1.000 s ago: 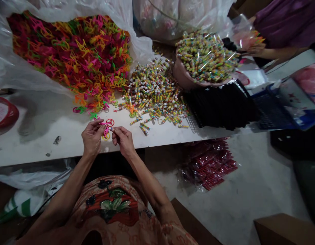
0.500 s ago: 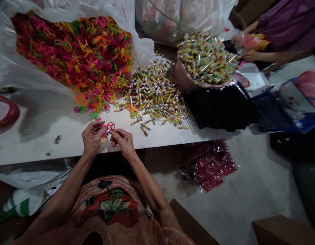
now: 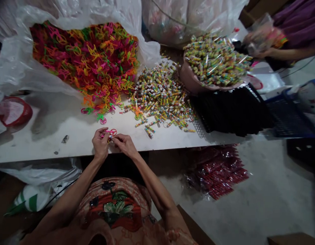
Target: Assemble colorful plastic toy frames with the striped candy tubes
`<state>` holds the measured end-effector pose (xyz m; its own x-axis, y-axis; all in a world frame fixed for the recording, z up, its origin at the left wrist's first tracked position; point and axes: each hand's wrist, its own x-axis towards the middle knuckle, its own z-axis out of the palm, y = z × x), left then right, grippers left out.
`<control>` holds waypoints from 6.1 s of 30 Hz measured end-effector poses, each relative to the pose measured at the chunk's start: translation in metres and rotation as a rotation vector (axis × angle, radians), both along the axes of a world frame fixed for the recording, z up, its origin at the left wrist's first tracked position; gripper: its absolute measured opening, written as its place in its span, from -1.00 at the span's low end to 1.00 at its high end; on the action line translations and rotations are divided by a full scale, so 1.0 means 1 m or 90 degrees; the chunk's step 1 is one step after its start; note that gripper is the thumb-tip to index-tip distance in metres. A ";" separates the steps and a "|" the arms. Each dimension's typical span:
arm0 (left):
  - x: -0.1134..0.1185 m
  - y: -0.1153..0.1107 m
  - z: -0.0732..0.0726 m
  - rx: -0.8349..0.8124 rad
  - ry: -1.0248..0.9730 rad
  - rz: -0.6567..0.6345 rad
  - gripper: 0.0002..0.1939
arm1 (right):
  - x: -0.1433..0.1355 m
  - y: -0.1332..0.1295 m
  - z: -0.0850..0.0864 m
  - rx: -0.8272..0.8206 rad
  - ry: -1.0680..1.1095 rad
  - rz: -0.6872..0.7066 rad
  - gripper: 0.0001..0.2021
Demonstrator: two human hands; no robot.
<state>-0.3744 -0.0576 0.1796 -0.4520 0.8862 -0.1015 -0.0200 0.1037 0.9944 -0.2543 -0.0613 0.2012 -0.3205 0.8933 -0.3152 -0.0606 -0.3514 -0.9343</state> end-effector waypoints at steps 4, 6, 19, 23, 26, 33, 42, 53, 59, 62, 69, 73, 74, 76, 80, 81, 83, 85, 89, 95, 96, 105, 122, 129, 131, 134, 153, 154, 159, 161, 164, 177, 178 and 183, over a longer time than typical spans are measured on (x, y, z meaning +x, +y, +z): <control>-0.006 0.004 -0.004 -0.023 0.008 -0.005 -0.77 | -0.009 0.003 -0.013 0.059 -0.071 -0.001 -0.66; -0.007 0.009 -0.005 -0.027 -0.022 -0.024 -0.76 | -0.012 0.004 -0.015 0.118 -0.173 -0.032 -0.71; -0.003 0.021 0.015 -0.021 -0.097 -0.021 -0.70 | -0.010 0.003 0.003 0.391 -0.699 0.067 -0.71; -0.003 0.021 0.018 -0.045 -0.129 -0.033 -0.71 | -0.006 0.006 -0.001 0.418 -0.728 0.089 -0.69; -0.004 0.020 0.018 -0.074 -0.146 -0.045 -0.70 | -0.004 0.007 -0.003 0.432 -0.747 0.097 -0.66; -0.005 0.020 0.007 -0.116 -0.139 -0.017 -0.65 | -0.011 0.007 -0.010 0.482 -0.738 0.140 -0.67; -0.047 0.045 0.025 -0.027 0.462 -0.155 -0.68 | 0.042 0.026 0.003 0.339 -0.831 0.023 -0.73; -0.063 0.074 0.034 -0.163 0.676 -0.149 -0.80 | 0.054 0.066 -0.002 0.372 -0.814 0.054 -0.75; -0.053 0.100 0.035 -0.256 0.683 -0.144 -0.66 | 0.028 0.062 -0.016 0.301 -0.505 -0.106 -0.69; -0.054 0.107 0.036 -0.258 0.606 -0.164 -0.83 | 0.028 0.061 -0.012 0.264 -0.457 -0.135 -0.85; -0.040 0.064 0.047 -0.103 -0.108 -0.179 -0.62 | 0.009 0.052 0.011 0.000 0.086 -0.243 -0.73; -0.022 0.043 0.056 -0.128 -0.283 -0.202 -0.53 | -0.012 0.044 0.025 0.014 0.160 -0.313 -0.74; -0.019 0.041 0.058 -0.127 -0.296 -0.197 -0.52 | -0.014 0.042 0.027 0.025 0.158 -0.326 -0.76; -0.015 0.038 0.059 -0.112 -0.304 -0.186 -0.53 | -0.015 0.041 0.029 0.040 0.150 -0.341 -0.79; -0.011 0.036 0.058 -0.083 -0.292 -0.152 -0.55 | -0.010 0.039 0.029 0.013 0.165 -0.304 -0.80; -0.011 0.036 0.057 -0.082 -0.288 -0.146 -0.55 | -0.008 0.039 0.028 0.002 0.171 -0.289 -0.79; -0.011 0.035 0.056 -0.087 -0.282 -0.140 -0.56 | -0.006 0.038 0.027 -0.011 0.177 -0.269 -0.77; -0.010 0.035 0.057 -0.088 -0.272 -0.131 -0.56 | -0.005 0.037 0.025 -0.010 0.173 -0.265 -0.76; -0.010 0.034 0.057 -0.079 -0.239 -0.095 -0.59 | -0.003 0.033 0.025 0.034 0.151 -0.276 -0.79; -0.008 0.032 0.054 -0.055 -0.196 -0.096 -0.65 | 0.002 0.030 0.022 0.074 0.109 -0.210 -0.76; -0.007 0.031 0.053 -0.045 -0.192 -0.091 -0.66 | 0.002 0.029 0.020 0.078 0.107 -0.205 -0.75; -0.005 0.028 0.044 -0.087 -0.189 -0.058 -0.66 | 0.007 0.030 0.004 0.171 0.086 -0.119 -0.83; -0.082 0.081 0.048 -0.149 0.714 -0.137 -0.69 | 0.052 0.083 0.016 0.230 -0.736 -0.132 -0.73; -0.096 0.113 0.031 -0.201 0.726 -0.186 -0.74 | 0.068 0.105 0.005 0.250 -0.799 -0.009 -0.74; -0.096 0.106 0.028 -0.179 0.666 -0.115 -0.80 | 0.075 0.104 0.000 0.296 -0.760 0.022 -0.79; -0.091 0.093 0.031 -0.150 0.442 -0.025 -0.84 | 0.081 0.105 -0.004 0.300 -0.765 0.032 -0.79; -0.044 0.056 0.053 -0.189 -0.307 -0.100 -0.78 | 0.082 0.097 0.007 0.230 -0.858 0.067 -0.74; -0.037 0.056 0.053 -0.205 -0.315 -0.108 -0.80 | 0.082 0.097 0.006 0.239 -0.839 0.035 -0.75; -0.011 0.054 0.050 -0.231 -0.379 -0.173 -0.85 | 0.069 0.088 0.001 0.284 -0.472 -0.276 -0.84; -0.006 0.053 0.048 -0.225 -0.381 -0.200 -0.82 | 0.058 0.077 0.002 0.236 -0.249 -0.298 -0.79; -0.002 0.050 0.045 -0.231 -0.368 -0.192 -0.76 | 0.039 0.060 0.008 0.118 -0.021 -0.264 -0.67; -0.002 0.045 0.040 -0.184 -0.365 -0.168 -0.62 | 0.020 0.042 0.019 0.018 0.100 -0.222 -0.72; -0.002 0.045 0.039 -0.183 -0.361 -0.169 -0.61 | 0.019 0.042 0.019 0.019 0.101 -0.215 -0.71; -0.003 0.044 0.038 -0.178 -0.350 -0.168 -0.62 | 0.016 0.042 0.019 0.010 0.126 -0.230 -0.70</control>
